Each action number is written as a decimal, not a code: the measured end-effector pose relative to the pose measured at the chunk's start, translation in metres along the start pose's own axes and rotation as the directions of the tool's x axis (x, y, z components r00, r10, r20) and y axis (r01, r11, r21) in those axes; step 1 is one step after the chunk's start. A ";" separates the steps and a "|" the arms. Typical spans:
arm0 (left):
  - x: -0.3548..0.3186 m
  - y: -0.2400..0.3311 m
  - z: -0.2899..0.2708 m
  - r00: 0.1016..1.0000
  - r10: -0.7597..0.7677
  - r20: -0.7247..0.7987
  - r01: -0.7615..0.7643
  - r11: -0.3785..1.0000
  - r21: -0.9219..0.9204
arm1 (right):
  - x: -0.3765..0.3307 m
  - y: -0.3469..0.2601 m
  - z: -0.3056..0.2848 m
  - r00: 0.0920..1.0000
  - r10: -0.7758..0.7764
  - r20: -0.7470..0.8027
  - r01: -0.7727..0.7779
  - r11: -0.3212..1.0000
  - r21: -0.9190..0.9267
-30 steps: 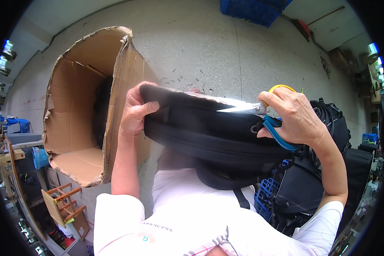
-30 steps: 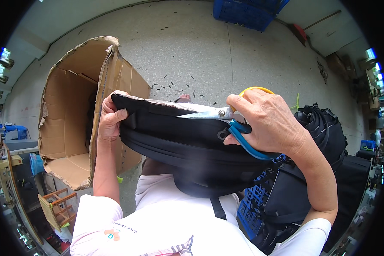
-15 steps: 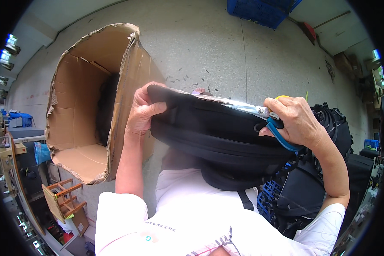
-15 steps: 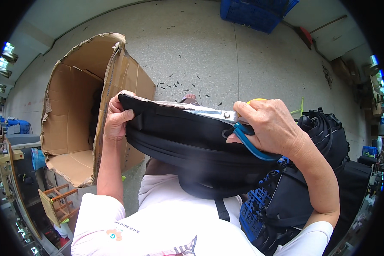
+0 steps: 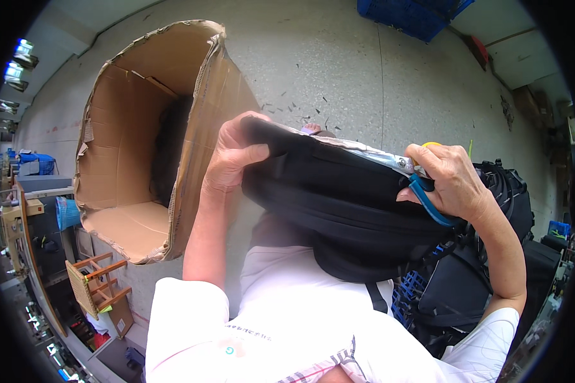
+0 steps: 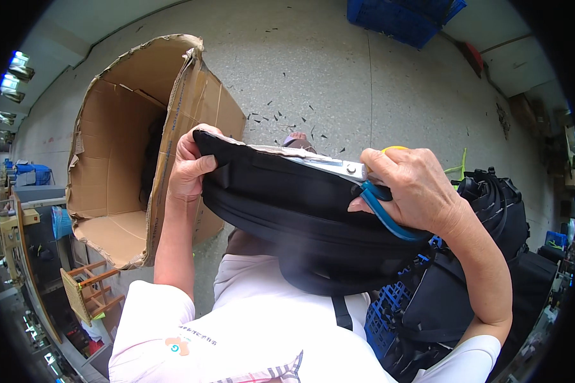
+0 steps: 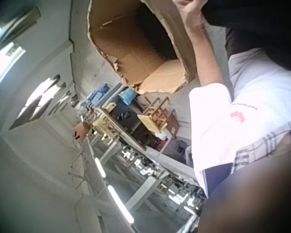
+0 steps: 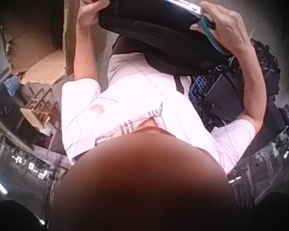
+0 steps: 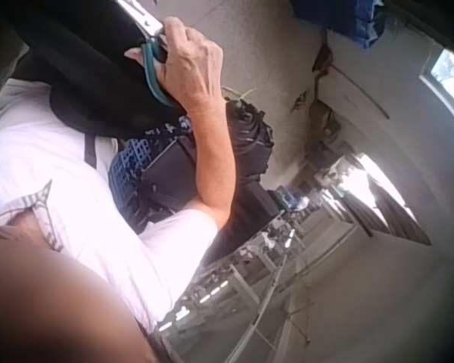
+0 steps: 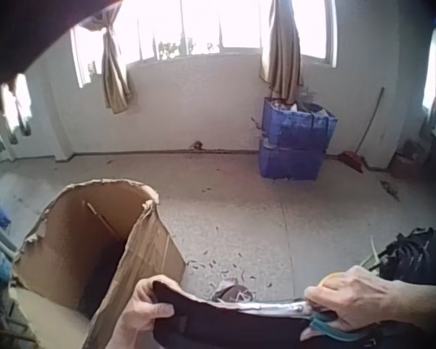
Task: Trim excess fabric and threads from a backpack using scissors.
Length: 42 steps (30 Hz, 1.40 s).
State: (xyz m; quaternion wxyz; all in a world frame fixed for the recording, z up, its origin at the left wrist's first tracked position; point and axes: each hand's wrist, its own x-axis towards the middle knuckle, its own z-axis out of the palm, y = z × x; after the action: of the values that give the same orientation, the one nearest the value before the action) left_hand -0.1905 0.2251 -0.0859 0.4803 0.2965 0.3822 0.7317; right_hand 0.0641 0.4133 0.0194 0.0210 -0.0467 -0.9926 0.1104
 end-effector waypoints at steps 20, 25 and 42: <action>0.001 -0.002 0.000 0.999 -0.003 0.032 0.003 1.000 0.001 | 0.027 0.000 0.003 0.993 -0.105 -0.060 0.104 0.994 -0.030; -0.001 -0.003 -0.003 1.000 0.006 0.028 -0.006 1.000 0.011 | 0.026 -0.001 0.003 0.997 -0.076 0.012 0.076 0.997 0.008; -0.002 -0.005 0.005 1.000 0.013 -0.022 -0.011 0.998 0.066 | 0.031 -0.010 0.011 0.999 -0.046 0.001 0.046 0.995 0.094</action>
State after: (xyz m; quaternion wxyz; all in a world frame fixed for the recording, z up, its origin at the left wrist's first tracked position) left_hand -0.1831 0.2258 -0.0880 0.4614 0.3062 0.4098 0.7249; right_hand 0.0317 0.4041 0.0118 0.0243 -0.0225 -0.9871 0.1564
